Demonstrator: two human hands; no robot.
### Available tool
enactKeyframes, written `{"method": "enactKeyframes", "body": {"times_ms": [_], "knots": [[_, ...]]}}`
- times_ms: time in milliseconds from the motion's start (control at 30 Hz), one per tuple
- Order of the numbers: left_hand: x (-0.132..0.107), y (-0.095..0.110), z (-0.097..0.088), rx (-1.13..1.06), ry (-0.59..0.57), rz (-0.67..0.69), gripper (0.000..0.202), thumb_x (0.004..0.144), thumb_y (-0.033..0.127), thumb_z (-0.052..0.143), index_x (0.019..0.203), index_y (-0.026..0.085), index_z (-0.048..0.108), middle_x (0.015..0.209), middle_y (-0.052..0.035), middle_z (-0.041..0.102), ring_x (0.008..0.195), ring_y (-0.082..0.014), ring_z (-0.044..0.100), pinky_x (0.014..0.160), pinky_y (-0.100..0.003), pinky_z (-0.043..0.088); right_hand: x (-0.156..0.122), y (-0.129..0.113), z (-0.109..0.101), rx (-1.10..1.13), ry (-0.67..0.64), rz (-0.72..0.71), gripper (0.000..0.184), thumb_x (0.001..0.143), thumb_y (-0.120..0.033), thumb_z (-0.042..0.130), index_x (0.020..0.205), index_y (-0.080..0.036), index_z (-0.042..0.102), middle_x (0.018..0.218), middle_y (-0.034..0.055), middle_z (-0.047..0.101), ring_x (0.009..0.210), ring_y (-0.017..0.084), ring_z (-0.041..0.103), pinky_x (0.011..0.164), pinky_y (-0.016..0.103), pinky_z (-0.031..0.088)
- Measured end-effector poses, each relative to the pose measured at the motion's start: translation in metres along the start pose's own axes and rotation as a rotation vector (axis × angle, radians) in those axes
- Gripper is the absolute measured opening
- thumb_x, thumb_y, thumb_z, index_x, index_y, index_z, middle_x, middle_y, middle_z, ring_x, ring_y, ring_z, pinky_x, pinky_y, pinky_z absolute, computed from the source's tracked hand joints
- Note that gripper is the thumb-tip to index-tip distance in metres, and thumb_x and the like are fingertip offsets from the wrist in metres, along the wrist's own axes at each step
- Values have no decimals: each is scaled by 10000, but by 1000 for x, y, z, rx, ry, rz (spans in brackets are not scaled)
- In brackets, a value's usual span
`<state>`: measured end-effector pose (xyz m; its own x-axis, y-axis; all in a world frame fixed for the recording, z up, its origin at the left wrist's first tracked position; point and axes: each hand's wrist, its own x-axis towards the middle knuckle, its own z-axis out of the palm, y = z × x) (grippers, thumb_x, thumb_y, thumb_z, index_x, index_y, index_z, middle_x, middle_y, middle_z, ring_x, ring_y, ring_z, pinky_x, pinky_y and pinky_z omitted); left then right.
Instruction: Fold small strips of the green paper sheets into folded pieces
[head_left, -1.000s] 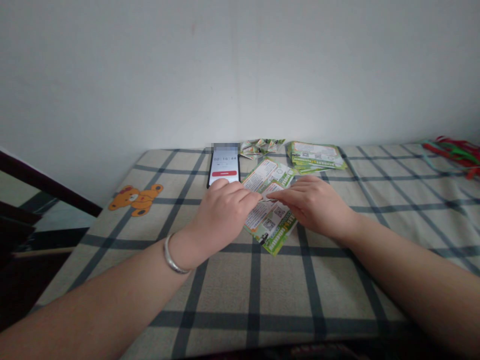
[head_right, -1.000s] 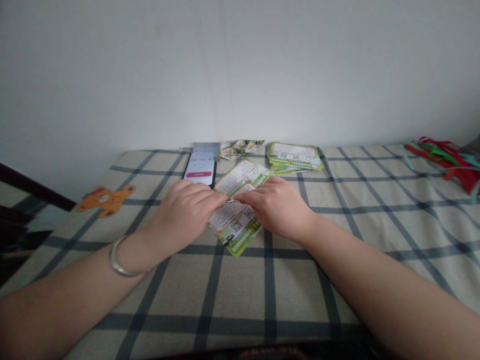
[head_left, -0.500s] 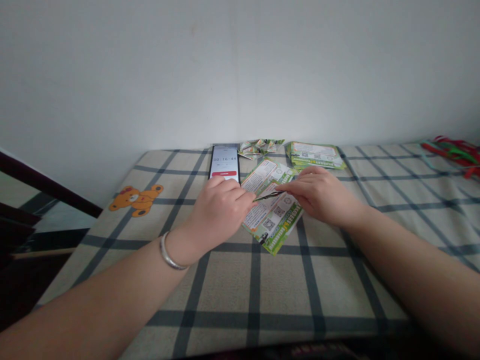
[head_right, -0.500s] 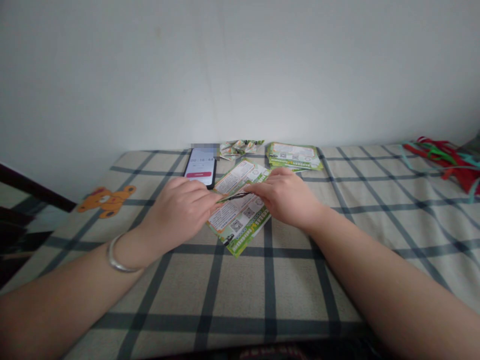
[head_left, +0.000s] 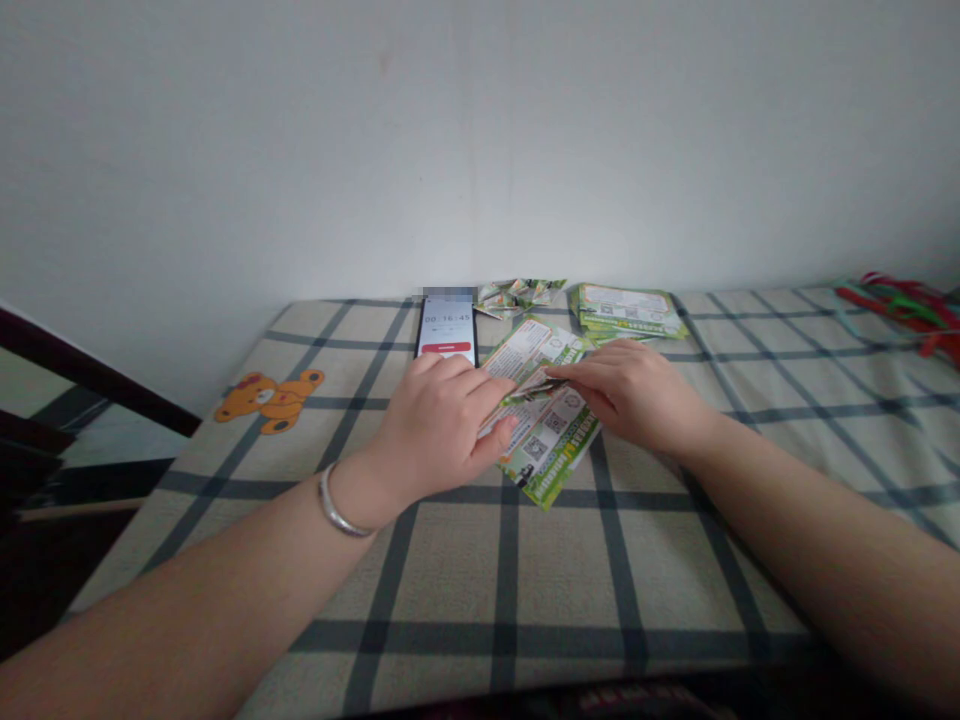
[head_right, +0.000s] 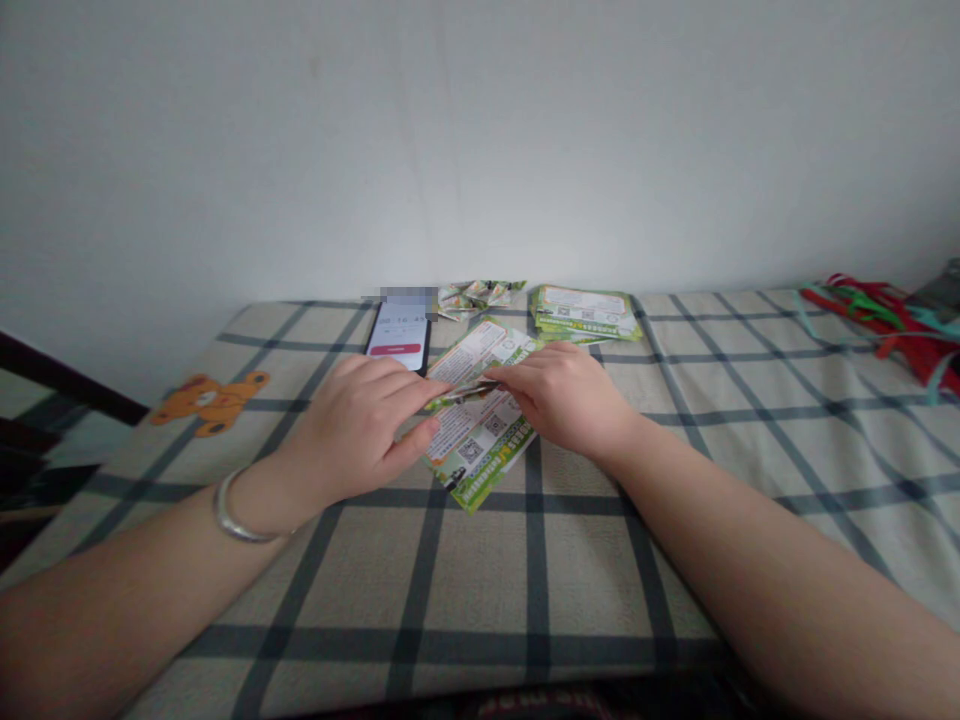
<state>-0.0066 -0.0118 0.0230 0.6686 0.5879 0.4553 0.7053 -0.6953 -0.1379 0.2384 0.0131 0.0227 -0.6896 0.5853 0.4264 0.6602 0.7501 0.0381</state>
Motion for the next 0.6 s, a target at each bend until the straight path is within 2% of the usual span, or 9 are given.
{"method": "enactKeyframes", "body": {"times_ms": [100, 233, 333, 467, 600], "knots": [[0, 0, 2, 58, 6, 28, 323, 893, 465, 539, 975, 183, 673, 817, -38, 686, 840, -257, 593, 733, -406, 404, 0, -2, 1, 1, 2, -16, 312, 895, -149, 498, 1146, -188, 680, 806, 40, 726, 737, 169, 635, 709, 301, 399], [2, 1, 5, 159, 29, 37, 182, 908, 297, 561, 802, 186, 658, 738, -17, 671, 784, -234, 585, 688, -386, 394, 0, -3, 0, 12, 5, -16, 237, 912, -228, 527, 1063, -213, 708, 805, 36, 724, 741, 165, 634, 691, 292, 394], [3, 0, 4, 179, 57, 39, 210, 907, 294, 565, 743, 188, 641, 682, -14, 652, 741, -232, 576, 660, -381, 386, -1, -1, -2, 26, 3, 20, 215, 910, -253, 527, 961, -217, 732, 836, 30, 735, 754, 169, 647, 684, 290, 408], [3, 0, 3, 174, 51, 21, 215, 907, 268, 544, 730, 187, 635, 681, -26, 652, 730, -235, 576, 655, -385, 390, 0, 1, -5, 12, 19, 38, 253, 912, -204, 499, 1021, -208, 727, 909, 38, 749, 815, 188, 672, 724, 309, 440], [3, 1, 2, 166, 43, 23, 244, 914, 237, 506, 711, 187, 631, 664, -34, 647, 707, -239, 573, 637, -388, 382, 0, 1, -7, 11, 17, 37, 253, 920, -218, 507, 1059, -212, 719, 925, 47, 748, 830, 190, 675, 731, 318, 454]]}}
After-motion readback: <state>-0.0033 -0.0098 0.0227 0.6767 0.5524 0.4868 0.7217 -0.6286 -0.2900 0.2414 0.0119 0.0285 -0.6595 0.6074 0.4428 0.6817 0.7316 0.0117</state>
